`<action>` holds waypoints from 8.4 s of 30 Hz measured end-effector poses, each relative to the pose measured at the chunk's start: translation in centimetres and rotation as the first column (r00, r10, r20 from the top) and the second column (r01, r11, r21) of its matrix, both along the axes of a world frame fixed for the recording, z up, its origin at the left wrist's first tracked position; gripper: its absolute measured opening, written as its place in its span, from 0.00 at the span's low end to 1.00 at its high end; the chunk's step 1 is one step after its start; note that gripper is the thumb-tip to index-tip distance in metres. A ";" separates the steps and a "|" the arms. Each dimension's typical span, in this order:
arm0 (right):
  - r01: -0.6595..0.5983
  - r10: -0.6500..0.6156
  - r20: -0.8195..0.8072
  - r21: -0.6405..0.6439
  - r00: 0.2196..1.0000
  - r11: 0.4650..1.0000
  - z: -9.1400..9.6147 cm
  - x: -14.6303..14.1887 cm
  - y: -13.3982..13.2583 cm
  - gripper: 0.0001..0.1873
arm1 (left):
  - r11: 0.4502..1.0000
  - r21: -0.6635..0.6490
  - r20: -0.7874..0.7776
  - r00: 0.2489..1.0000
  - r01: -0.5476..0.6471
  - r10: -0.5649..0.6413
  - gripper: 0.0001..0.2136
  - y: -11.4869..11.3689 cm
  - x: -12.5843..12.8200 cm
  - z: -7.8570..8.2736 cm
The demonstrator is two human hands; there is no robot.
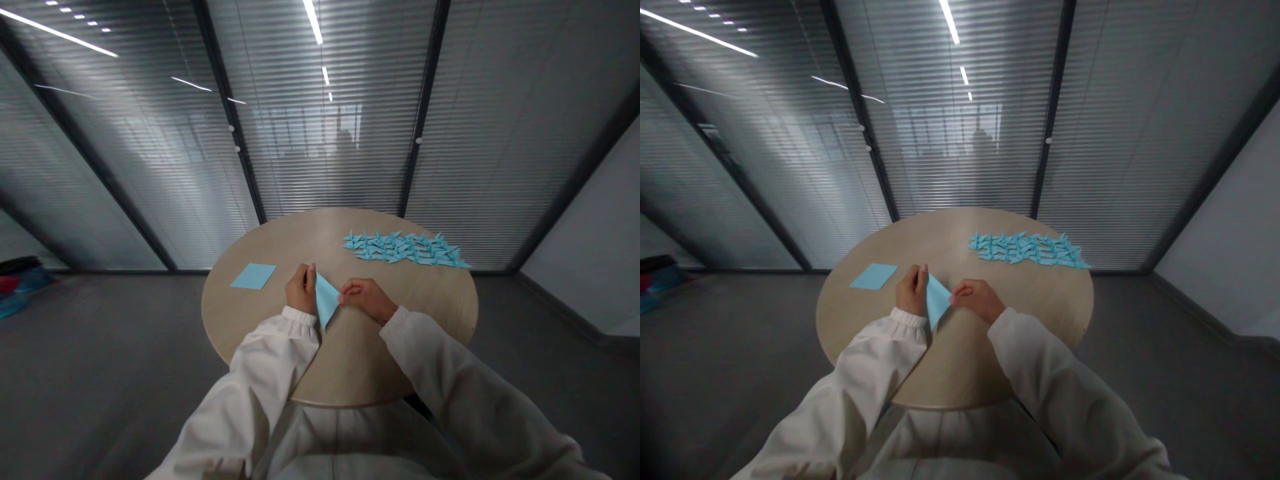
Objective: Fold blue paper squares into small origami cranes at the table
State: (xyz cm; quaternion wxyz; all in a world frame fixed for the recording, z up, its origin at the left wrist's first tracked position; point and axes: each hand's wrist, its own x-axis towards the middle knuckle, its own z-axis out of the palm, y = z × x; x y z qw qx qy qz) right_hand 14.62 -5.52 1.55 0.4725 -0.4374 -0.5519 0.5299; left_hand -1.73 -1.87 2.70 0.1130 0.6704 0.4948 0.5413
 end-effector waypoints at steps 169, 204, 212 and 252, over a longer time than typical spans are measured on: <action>0.247 -0.267 0.031 0.286 0.963 0.926 -1.0 1.4 1.1 0.13 | 0.810 -0.234 0.443 0.801 0.538 -0.403 0.17 1.6 0.5 -1.1; 0.299 -0.373 0.103 0.420 0.922 0.857 -0.1 1.2 0.6 0.11 | 0.955 -0.049 -0.186 0.936 0.294 -0.298 0.16 0.1 0.3 -0.1; 0.317 -0.398 0.112 0.428 0.910 0.846 0.4 1.0 0.4 0.09 | 0.944 -0.045 -0.122 0.937 0.326 -0.329 0.15 -0.3 0.1 0.1; 0.351 -0.440 0.112 0.445 0.891 0.824 -0.6 0.9 0.9 0.15 | 0.894 -0.306 -0.037 0.934 0.328 -0.355 0.19 0.1 0.4 -0.4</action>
